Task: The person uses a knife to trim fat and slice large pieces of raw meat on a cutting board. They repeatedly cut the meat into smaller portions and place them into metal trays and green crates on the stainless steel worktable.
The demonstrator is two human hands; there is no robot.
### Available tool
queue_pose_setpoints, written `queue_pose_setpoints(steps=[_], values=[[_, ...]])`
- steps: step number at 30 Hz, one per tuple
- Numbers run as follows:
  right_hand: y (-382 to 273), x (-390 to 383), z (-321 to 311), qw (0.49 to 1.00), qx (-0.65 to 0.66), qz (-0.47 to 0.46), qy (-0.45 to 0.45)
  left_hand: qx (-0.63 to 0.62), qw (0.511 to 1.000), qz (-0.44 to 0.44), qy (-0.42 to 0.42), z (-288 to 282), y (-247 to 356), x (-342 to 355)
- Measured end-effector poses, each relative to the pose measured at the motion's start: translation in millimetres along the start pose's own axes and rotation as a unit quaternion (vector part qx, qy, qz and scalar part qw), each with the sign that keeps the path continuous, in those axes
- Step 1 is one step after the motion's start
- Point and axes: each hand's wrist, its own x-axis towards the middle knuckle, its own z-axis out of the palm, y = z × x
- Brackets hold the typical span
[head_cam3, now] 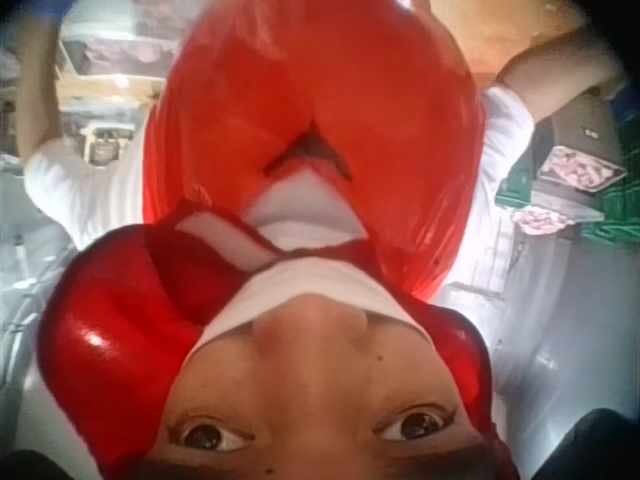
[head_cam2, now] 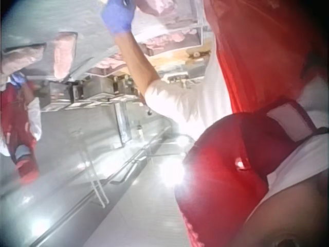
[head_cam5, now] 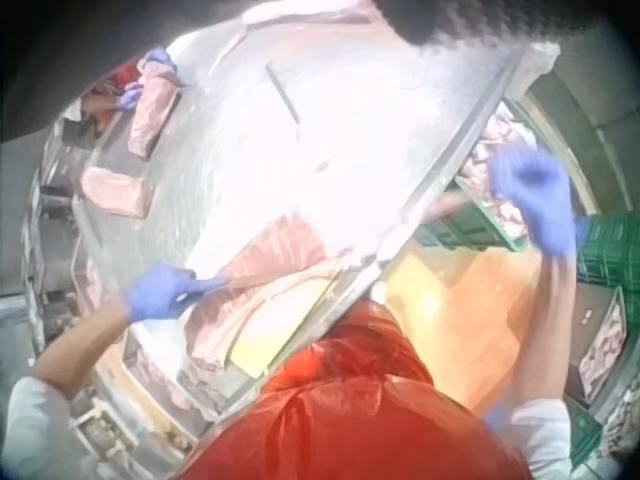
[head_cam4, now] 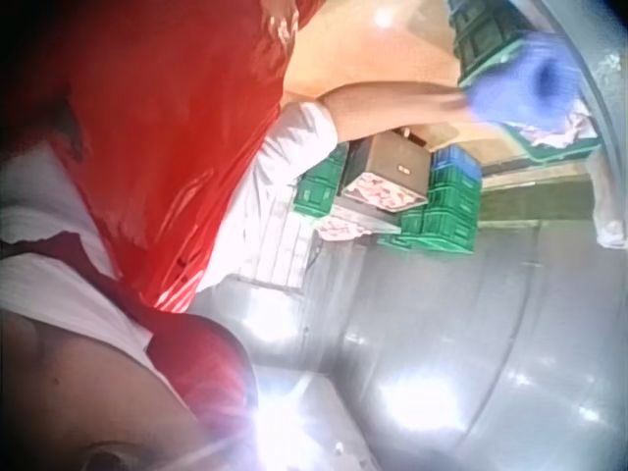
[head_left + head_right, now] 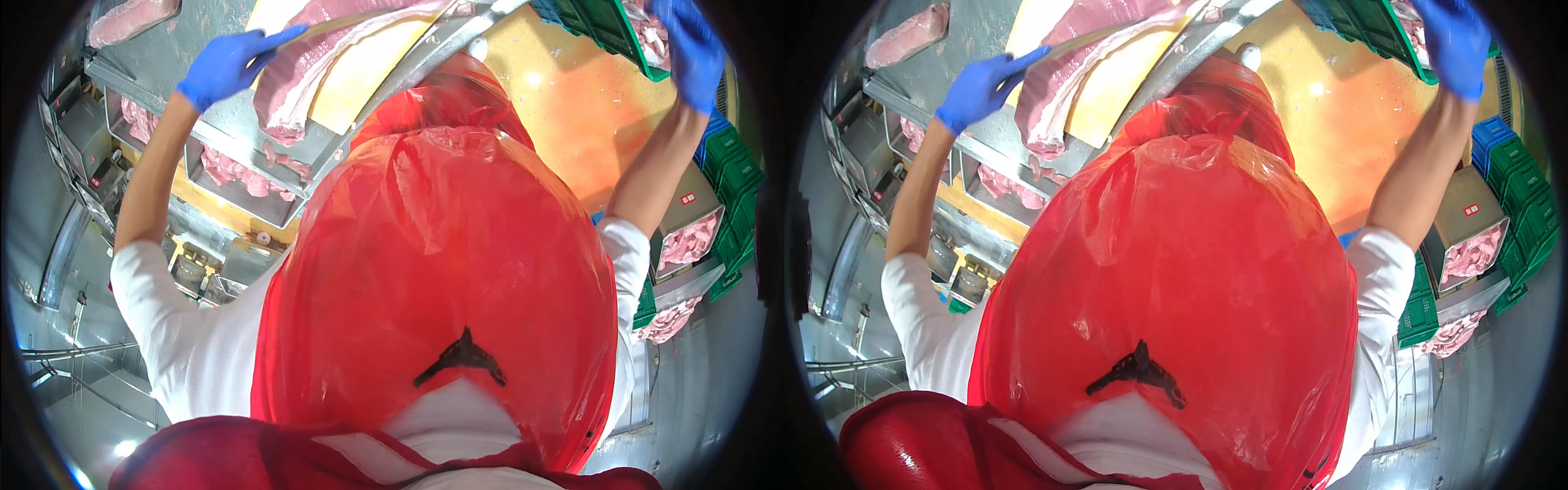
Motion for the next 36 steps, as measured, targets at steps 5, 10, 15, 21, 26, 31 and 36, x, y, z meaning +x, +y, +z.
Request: queue_pose_setpoints(steps=[5,10,15,21,26,31,36], values=[[17,-88,16,0.948,0.077,0.085,-0.297,0.054,0.998,-0.006,0.041,15,8,-1],[49,-118,123,0.917,-0.112,0.017,-0.383,0.069,0.995,-0.059,0.042,11,19,-20],[41,-103,252,0.984,-0.083,0.049,-0.151,-0.002,0.982,-0.163,0.095,5,34,-57],[36,-109,324,0.944,0.099,0.299,-0.097,-0.248,0.846,-0.334,0.334,59,78,-94],[60,-66,304,0.897,0.113,0.313,-0.292,-0.340,0.735,-0.394,0.435,130,93,-63],[16,10,285,0.899,0.051,0.311,-0.304,-0.271,0.753,-0.352,0.486,197,17,-55],[-20,86,353,0.928,0.013,0.194,-0.318,-0.401,0.673,-0.375,0.496,204,37,-44]])
